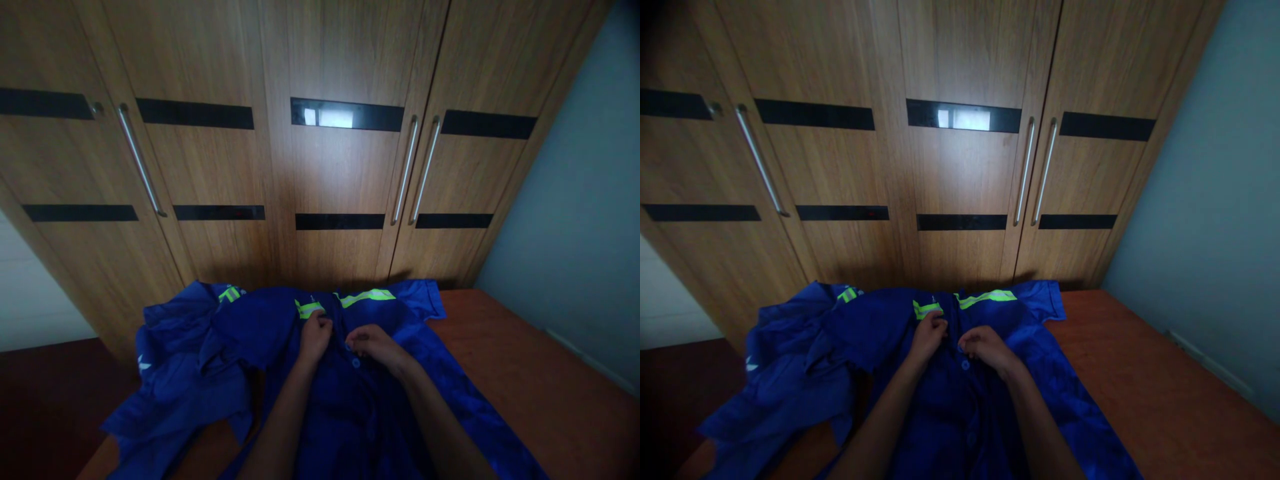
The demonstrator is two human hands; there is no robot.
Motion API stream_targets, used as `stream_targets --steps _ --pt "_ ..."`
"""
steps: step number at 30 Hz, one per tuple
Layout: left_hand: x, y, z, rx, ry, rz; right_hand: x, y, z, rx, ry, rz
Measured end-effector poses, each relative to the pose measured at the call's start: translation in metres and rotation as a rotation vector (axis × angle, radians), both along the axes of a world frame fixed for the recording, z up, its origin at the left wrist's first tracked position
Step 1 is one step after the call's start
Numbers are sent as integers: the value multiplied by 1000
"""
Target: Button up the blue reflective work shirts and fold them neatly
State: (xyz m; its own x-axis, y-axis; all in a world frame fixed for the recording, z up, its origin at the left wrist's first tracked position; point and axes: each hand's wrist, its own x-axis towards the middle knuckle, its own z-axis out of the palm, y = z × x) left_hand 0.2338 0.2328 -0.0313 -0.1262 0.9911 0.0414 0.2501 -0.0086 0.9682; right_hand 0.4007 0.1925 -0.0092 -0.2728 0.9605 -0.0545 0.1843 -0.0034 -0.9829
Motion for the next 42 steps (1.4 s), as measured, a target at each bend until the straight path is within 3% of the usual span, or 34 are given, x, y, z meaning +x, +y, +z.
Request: stream_targets --steps 7,13,17,21,26,36,42 --pt "2 -3 1 -49 -172 -47 9 2 -4 -8 -196 48" --pt "5 -4 -2 21 -195 -55 -8 4 -11 191 -413 -242" --pt "6 -3 -5 58 -187 -43 -16 5 -11 319 -424 -404" --pt "9 -3 -4 85 -188 -43 -18 13 -14 351 -316 -416" --pt "10 -4 3 97 -229 -45 -14 20 -19 254 -71 -334" --pt "12 -12 38 106 -368 -15 -2 11 15 82 546 -277" --pt "18 -20 56 189 -359 -44 -1 7 17 -39 746 -324"
